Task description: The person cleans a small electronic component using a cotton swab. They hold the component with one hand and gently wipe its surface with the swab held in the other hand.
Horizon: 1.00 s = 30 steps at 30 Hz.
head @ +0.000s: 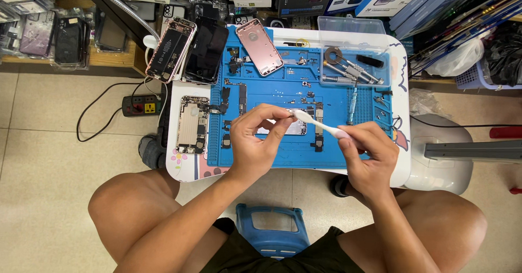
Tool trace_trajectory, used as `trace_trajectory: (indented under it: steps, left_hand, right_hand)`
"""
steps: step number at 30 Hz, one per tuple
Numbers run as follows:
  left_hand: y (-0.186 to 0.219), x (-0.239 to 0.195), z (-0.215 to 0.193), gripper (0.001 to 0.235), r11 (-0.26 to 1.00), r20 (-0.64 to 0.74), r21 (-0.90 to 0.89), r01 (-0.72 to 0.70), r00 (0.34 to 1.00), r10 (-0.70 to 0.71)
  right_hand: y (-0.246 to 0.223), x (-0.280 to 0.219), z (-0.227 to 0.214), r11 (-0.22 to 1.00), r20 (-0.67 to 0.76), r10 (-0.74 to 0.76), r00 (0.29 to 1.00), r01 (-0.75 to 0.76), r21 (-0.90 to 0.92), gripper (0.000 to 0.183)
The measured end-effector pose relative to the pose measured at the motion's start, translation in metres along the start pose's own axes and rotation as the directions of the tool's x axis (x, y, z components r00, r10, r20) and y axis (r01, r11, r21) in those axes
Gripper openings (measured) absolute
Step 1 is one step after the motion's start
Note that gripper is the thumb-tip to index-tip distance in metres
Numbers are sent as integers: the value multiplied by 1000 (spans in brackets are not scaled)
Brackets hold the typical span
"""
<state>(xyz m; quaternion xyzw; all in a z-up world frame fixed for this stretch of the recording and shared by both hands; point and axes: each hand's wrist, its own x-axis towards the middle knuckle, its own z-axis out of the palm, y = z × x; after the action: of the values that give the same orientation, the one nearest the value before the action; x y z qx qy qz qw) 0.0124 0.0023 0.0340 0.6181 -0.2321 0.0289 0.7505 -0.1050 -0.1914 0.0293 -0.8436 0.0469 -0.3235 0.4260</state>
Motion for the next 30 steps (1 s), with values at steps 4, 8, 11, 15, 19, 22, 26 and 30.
trace_trajectory:
  steps: [4, 8, 11, 15, 19, 22, 26, 30]
  left_hand:
    - [-3, -1, -1, 4, 1000, 10, 7, -14, 1000, 14]
    - [-6, 1, -2, 4, 999, 6, 30, -27, 1000, 27]
    - [-9, -1, -2, 4, 999, 14, 26, -24, 1000, 23]
    - [-5, 0, 1, 4, 999, 29, 31, -30, 999, 29]
    - [-9, -1, -1, 5, 999, 25, 37, -27, 999, 26]
    - [-6, -3, 1, 4, 1000, 28, -16, 14, 1000, -14]
    - [-9, -6, 1, 0, 993, 54, -97, 68, 997, -63]
    - [-10, -6, 0, 6, 975, 36, -174, 135, 991, -130]
  right_hand:
    - [-1, 5, 1, 998, 0, 9, 1000, -9, -57, 10]
    - [-3, 3, -3, 999, 18, 45, 999, -45, 10, 11]
    - [-12, 9, 1, 999, 38, 33, 999, -31, -42, 9]
    - [8, 6, -7, 999, 11, 45, 999, -44, -15, 10]
    - [-14, 8, -5, 998, 44, 50, 998, -51, 22, 10]
    - [-8, 10, -3, 997, 33, 48, 998, -46, -62, 7]
    - [21, -2, -9, 990, 19, 133, 991, -133, 38, 16]
    - [15, -4, -6, 932, 147, 198, 969, -233, 278, 30]
